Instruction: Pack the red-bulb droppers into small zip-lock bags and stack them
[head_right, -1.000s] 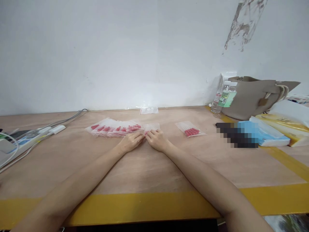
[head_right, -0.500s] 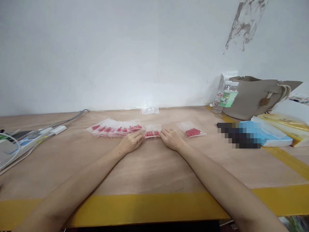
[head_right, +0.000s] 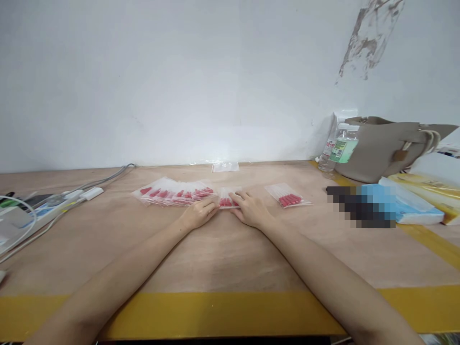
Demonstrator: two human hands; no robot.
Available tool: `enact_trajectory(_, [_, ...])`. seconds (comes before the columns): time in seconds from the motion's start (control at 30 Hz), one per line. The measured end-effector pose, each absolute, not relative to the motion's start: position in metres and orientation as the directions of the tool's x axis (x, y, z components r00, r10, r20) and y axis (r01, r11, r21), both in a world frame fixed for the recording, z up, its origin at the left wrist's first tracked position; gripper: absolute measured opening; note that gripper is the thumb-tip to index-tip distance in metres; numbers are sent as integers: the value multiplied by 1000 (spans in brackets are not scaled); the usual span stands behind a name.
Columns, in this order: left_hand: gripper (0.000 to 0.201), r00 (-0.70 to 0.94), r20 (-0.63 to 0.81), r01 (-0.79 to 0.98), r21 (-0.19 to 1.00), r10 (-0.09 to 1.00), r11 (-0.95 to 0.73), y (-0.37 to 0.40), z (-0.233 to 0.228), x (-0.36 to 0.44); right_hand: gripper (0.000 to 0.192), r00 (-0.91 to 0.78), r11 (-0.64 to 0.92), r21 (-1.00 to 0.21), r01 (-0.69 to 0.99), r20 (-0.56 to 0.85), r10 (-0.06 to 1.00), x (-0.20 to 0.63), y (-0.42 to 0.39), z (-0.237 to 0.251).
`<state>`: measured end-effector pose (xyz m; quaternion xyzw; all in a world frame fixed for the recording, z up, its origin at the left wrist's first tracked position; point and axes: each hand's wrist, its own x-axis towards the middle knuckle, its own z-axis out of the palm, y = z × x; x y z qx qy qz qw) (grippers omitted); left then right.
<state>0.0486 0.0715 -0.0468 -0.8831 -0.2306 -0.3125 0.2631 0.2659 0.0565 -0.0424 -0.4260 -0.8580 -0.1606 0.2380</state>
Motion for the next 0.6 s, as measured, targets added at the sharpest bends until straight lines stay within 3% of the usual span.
enact_trajectory(0.1, [21,743,621,533,-325,248,-781,68,-42,50,34,-505,567,26,823,491,710,253,61,-48])
enact_trajectory(0.17, [30,715,619,602,-308,325,-737,66,-38,48,35,-491,570,-13,821,493,718,256,66,-50])
enact_trajectory(0.33, [43,443,693,877,-203,569,-435,72,-37,37,35,-265,518,-176,837,697,666,299,88,-43])
enact_trajectory(0.47, [35,379,663,913,-151,646,-380,79,-41,32,32,-120,446,-209,870,787,605,349,98,-42])
enact_trajectory(0.6, [20,412,609,899,-151,677,-412,80,-42,33,34,-112,363,-197,911,727,677,396,90,-52])
